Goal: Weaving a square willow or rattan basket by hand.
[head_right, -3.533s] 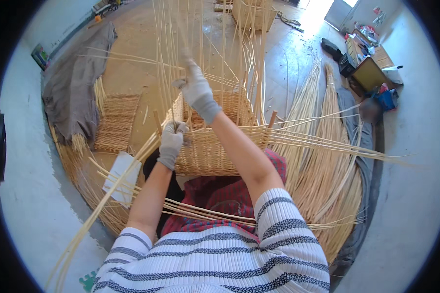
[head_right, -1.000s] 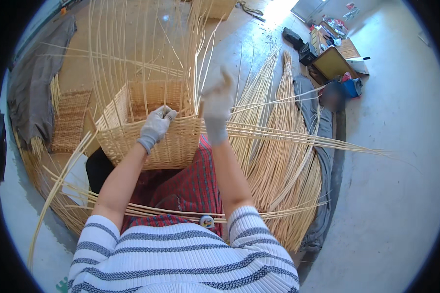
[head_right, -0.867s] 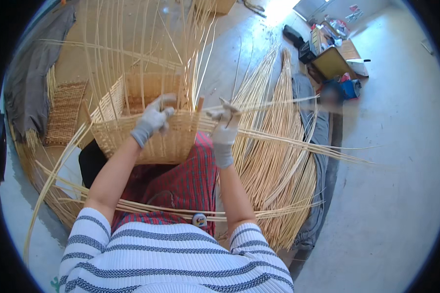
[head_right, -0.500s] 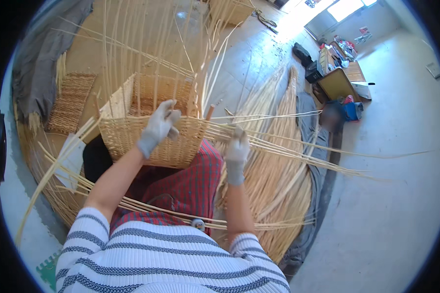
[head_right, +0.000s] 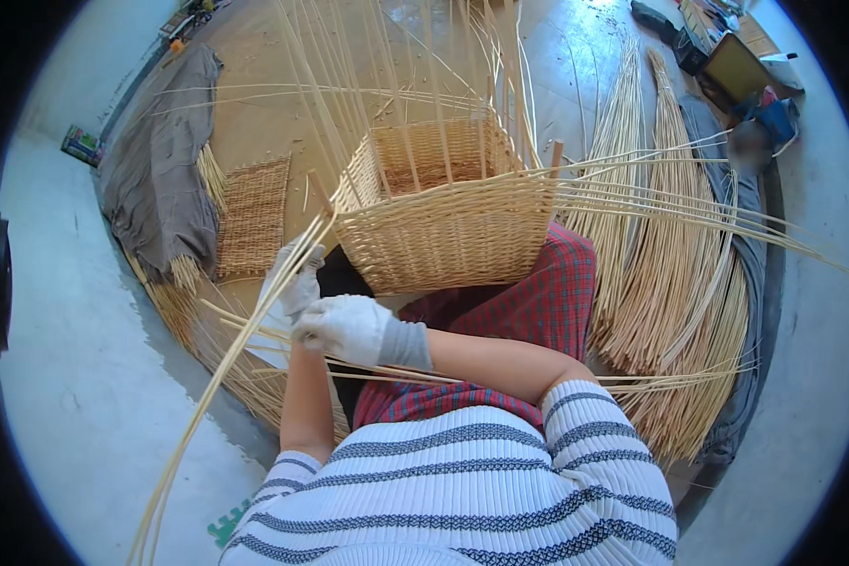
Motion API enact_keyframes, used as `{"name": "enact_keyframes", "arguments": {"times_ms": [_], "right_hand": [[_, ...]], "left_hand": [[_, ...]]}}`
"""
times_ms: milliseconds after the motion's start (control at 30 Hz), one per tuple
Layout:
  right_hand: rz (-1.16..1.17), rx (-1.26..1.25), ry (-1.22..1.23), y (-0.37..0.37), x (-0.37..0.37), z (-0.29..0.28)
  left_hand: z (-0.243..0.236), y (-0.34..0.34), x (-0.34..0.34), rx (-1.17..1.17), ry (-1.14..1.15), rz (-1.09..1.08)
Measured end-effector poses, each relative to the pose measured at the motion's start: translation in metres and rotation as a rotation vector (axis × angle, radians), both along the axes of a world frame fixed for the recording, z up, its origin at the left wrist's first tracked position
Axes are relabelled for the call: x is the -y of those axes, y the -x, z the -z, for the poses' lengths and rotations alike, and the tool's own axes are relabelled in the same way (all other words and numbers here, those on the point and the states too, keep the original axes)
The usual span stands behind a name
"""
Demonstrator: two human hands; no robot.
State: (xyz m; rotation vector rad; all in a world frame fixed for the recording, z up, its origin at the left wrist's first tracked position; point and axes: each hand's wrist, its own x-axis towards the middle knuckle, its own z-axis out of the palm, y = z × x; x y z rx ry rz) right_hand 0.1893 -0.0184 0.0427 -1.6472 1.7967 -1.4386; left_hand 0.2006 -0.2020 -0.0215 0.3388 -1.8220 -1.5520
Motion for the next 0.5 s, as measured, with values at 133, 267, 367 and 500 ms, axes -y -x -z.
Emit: {"name": "enact_keyframes", "arguments": {"times_ms": [133, 267, 367, 500], "right_hand": [[0.006, -0.226, 0.232, -0.012, 0.036, -0.018], [-0.113, -0.32, 0.293, -0.007, 0.052, -0.004], [-0.21, -0.404, -0.025, -0.003, 0.05, 0.008], [-0.169, -0.543, -0.147, -0.015, 0.023, 0.002]], "left_hand": [[-0.004, -0.016, 0.02, 0.288, 0.27, 0.051], [0.0, -0.035, 0.037, 0.36, 0.172, 0.197], [-0.008, -0.026, 0.036, 0.409, 0.073, 0.344], [-0.02, 0.027, 0.021, 0.194, 0.038, 0.318]]}}
